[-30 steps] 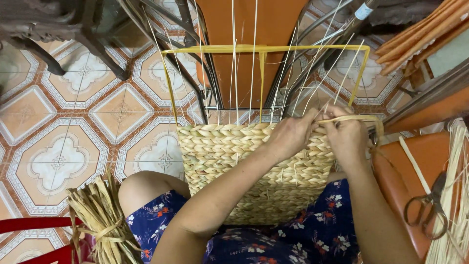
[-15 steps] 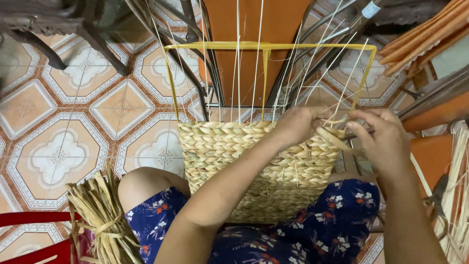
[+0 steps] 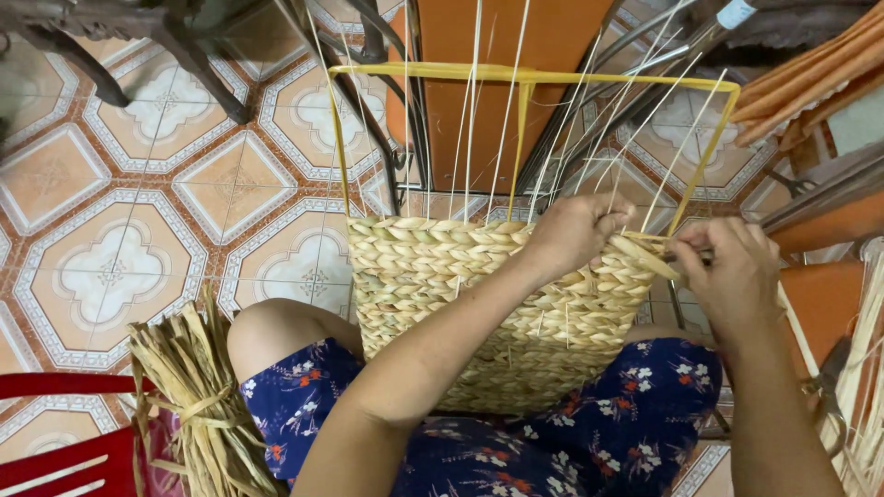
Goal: The person sits on the floor with a half-woven straw basket on their lap and weaves palm-leaf strips around its rim, threading and tightening the strips by hand. They occasionally reach to a bundle of raw strips beside them to pull out new material and continue weaving the edge.
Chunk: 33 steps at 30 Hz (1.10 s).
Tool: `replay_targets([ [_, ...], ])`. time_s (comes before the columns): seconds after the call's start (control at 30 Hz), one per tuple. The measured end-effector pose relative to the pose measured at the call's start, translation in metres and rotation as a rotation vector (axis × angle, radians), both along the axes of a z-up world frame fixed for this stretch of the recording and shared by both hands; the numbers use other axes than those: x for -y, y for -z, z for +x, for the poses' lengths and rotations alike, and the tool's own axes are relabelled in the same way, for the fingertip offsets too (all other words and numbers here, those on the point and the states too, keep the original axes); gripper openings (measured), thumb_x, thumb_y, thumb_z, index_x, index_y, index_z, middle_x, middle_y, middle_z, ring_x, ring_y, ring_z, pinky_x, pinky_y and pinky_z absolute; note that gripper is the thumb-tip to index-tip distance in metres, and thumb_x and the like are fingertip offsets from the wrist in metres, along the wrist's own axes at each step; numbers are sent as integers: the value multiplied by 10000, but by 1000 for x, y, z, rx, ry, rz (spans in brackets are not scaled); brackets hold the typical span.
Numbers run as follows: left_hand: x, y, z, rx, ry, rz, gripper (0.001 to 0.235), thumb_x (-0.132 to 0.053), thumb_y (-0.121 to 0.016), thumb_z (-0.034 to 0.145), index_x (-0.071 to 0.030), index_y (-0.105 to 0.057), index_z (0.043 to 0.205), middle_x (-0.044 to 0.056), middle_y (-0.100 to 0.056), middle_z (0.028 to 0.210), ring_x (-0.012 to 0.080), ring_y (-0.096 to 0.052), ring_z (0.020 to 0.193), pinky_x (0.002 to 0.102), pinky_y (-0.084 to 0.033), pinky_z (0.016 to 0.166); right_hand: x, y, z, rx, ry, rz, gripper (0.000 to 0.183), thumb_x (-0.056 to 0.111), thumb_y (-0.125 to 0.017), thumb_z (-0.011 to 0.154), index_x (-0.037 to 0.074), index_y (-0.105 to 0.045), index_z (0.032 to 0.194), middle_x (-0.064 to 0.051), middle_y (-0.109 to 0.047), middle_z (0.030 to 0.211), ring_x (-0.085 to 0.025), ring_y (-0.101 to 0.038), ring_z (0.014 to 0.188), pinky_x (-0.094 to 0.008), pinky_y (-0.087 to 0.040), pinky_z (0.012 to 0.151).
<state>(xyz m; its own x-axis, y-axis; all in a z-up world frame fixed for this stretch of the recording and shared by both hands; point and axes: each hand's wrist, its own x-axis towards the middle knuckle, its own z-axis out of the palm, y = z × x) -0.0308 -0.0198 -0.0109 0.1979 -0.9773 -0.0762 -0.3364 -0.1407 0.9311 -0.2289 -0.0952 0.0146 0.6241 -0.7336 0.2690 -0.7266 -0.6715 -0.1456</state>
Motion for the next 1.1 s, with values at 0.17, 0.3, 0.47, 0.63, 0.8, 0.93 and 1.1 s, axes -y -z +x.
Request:
replay_targets([
  [0.17, -14, -9, 2, 82, -30, -41, 366, -292, -531, 977, -110, -597, 1286, 53, -695, 701, 79, -543, 410, 207, -504, 394, 43, 40, -44, 253, 166, 556, 187, 238, -629, 1025, 79, -726, 1045, -107, -716, 928, -235, -645, 849, -391, -513, 759],
  [0.3, -9, -3, 0, 246, -40, -41, 339, -288, -537, 996, -110, -625, 1271, 70, -650, 597, 106, -449, 383, 241, -450, 366, 74, 47, -74, 298, 111, 751, 192, 162, -620, 1075, 52, -765, 1137, -145, -716, 910, -223, -623, 794, -335, -509, 723],
  [0.47, -9, 3, -3, 222, -47, -38, 281, -241, -534, 1014, -104, -651, 1230, 51, -648, 598, 87, -473, 389, 220, -464, 377, 38, -18, -56, 254, -37, 533, 139, 130, -671, 979, 71, -730, 1090, -73, -722, 939, -126, -678, 826, -243, -555, 724],
  [0.63, -8, 3, -4, 245, -78, -46, 305, -185, -562, 993, -89, -599, 1279, 64, -657, 618, 84, -506, 408, 209, -472, 370, 50, 13, -56, 54, -156, 100, 99, 168, -728, 957, 136, -739, 1050, -35, -700, 954, -117, -643, 806, -285, -497, 696],
  [0.8, -40, -6, -2, 262, -147, -324, 376, -91, -509, 1016, -59, -523, 1390, 183, -700, 1007, 146, -531, 430, 248, -477, 339, 62, 91, -57, 49, -175, -325, 153, 178, -723, 1096, 128, -679, 958, -49, -602, 984, -218, -562, 974, -361, -411, 846],
  [0.93, -74, 43, -12, 526, -211, -491, 330, -149, -554, 1017, -88, -569, 1340, 181, -644, 1278, 209, -634, 728, 247, -560, 525, 58, 126, -63, 180, -236, -346, 102, 91, -676, 1063, 94, -643, 966, -80, -598, 1071, -261, -556, 1058, -381, -416, 919],
  [1.1, -134, 94, 2, 612, -324, -666, 325, -160, -670, 930, -172, -647, 1254, 56, -607, 1408, 191, -675, 1126, 289, -615, 975, 3, 106, -22, 397, -458, -6, 118, 25, -547, 1025, 65, -611, 1115, -66, -601, 1184, -240, -541, 1174, -425, -453, 1025],
])
